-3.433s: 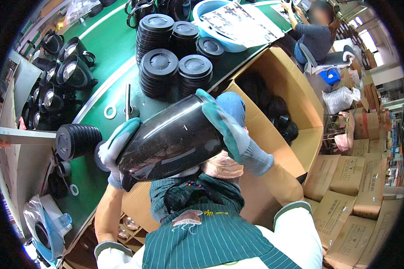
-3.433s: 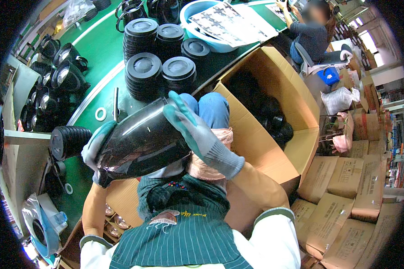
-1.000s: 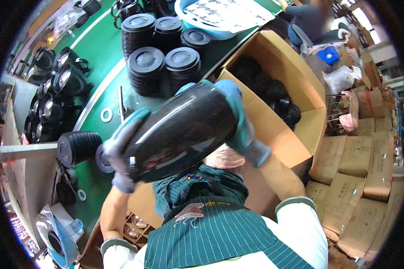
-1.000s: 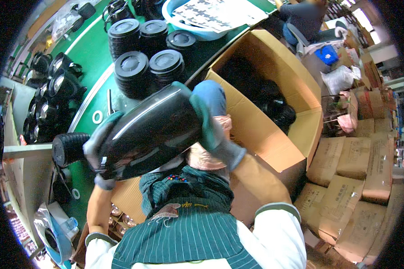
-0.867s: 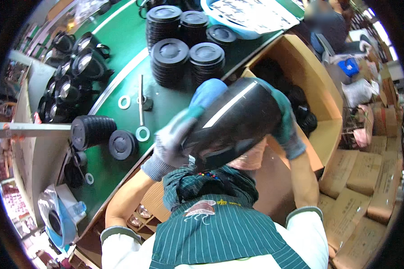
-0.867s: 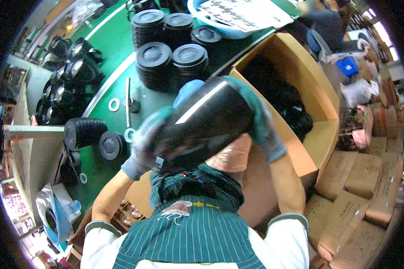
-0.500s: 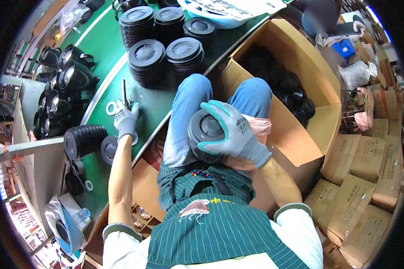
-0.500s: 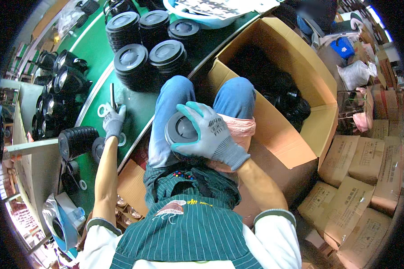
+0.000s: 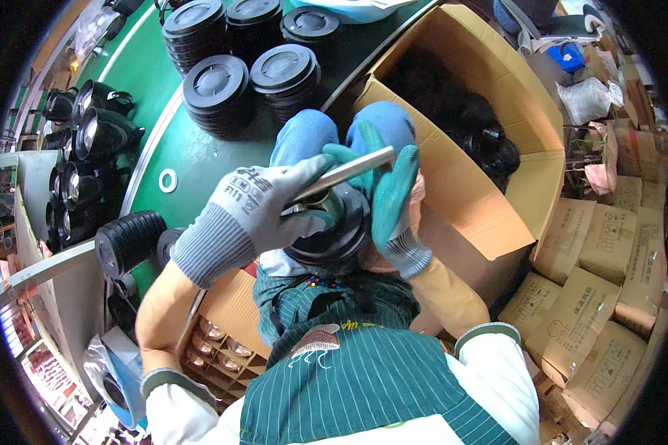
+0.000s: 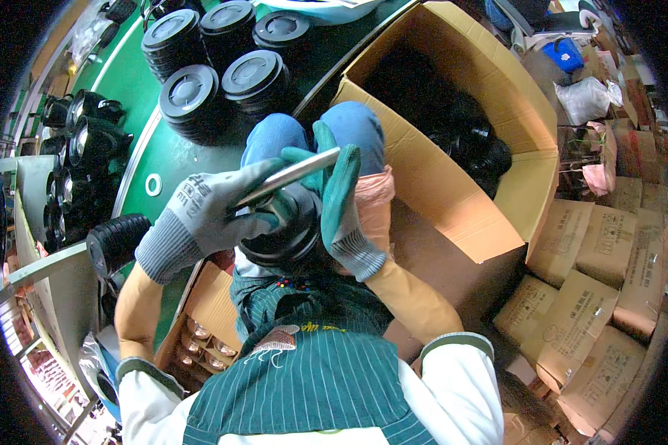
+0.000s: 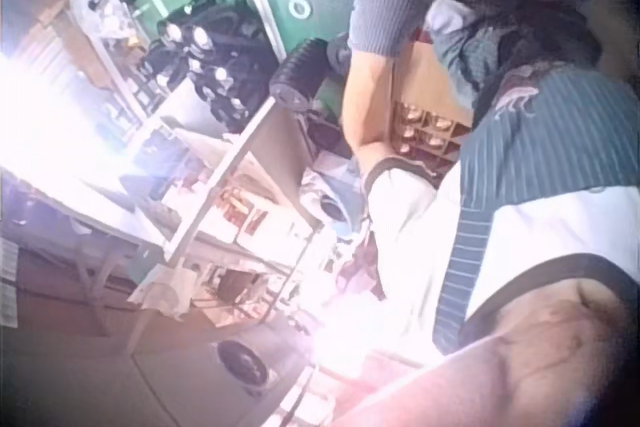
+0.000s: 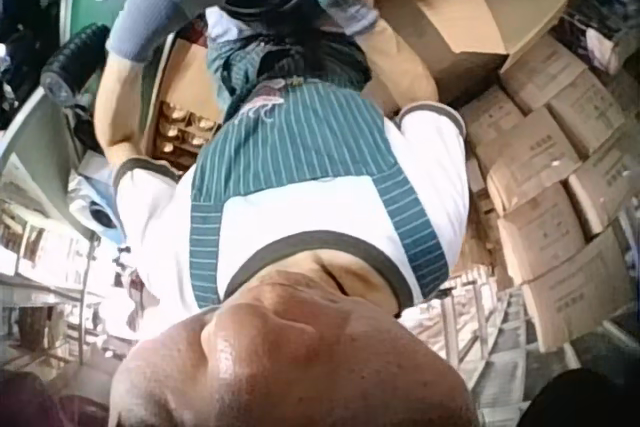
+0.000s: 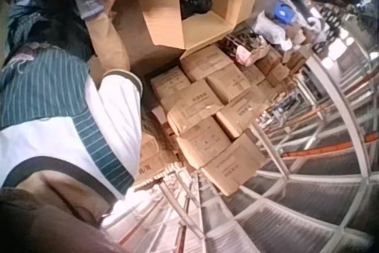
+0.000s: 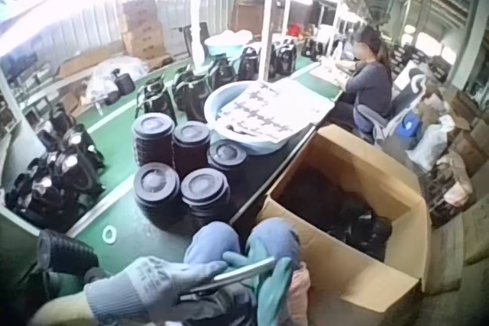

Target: The person sits on the floor and repeatedly assembles black kettles by inserting a metal inner pot into the kettle body, then securing a black lid with a metal tool. The person handles the kettle body, inner pot, and lid one at a time, placing finished units aside.

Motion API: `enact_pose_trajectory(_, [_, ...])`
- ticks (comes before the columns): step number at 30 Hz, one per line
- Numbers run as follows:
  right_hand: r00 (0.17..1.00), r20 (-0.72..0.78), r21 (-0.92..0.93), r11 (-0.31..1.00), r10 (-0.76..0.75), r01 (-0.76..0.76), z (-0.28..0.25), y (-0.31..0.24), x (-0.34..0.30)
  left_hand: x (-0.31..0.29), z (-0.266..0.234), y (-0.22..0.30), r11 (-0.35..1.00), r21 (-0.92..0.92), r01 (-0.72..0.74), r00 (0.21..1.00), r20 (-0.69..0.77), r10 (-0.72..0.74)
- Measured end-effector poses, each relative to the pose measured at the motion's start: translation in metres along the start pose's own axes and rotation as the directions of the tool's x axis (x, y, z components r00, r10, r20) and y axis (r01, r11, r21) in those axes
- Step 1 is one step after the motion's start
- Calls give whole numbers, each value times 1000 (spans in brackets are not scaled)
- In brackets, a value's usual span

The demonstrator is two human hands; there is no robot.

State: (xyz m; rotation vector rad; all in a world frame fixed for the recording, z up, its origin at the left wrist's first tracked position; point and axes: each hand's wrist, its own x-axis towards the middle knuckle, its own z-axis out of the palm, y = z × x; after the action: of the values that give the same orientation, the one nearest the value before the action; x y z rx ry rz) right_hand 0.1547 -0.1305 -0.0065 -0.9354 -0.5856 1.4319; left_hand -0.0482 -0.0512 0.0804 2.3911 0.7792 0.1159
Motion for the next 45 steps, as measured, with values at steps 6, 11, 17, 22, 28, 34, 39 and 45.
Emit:
enact_pose_trajectory(6, [953, 285, 309, 931, 103, -193, -29, 2, 39, -7, 4, 24, 991, 121, 64, 997, 29, -68])
enact_pose_trajectory(11, [939, 331, -2, 995, 90, -95, -18, -1, 56, -8, 35, 73, 897, 268, 352, 935, -140, -325])
enact_pose_trajectory(17, [843, 518, 51, 989, -144, 137, -43, 30, 77, -12, 43, 68, 921, 100, 376, 914, -200, -352])
enact_pose_trajectory(22, [826, 445, -368, 771, -345, 520, -35, 38, 67, -14, 39, 75, 860, 128, 494, 867, -145, -476])
enact_pose_trajectory(28, [922, 380, 128, 991, -75, 28, -47, 6, -17, -14, 23, -5, 835, -528, 154, 933, -200, -299])
enact_pose_trajectory(34, [819, 549, 97, 986, -169, 138, -65, 3, -3, -6, 29, -12, 748, -653, 121, 945, -155, -288])
enact_pose_trajectory(39, [876, 457, -37, 981, -153, 191, -97, 29, 25, -20, 40, 51, 969, -154, 194, 952, -211, -224])
enact_pose_trajectory(45, [820, 538, -50, 964, -193, 260, -70, 10, 3, -14, 31, 10, 685, -684, 252, 890, -114, -441])
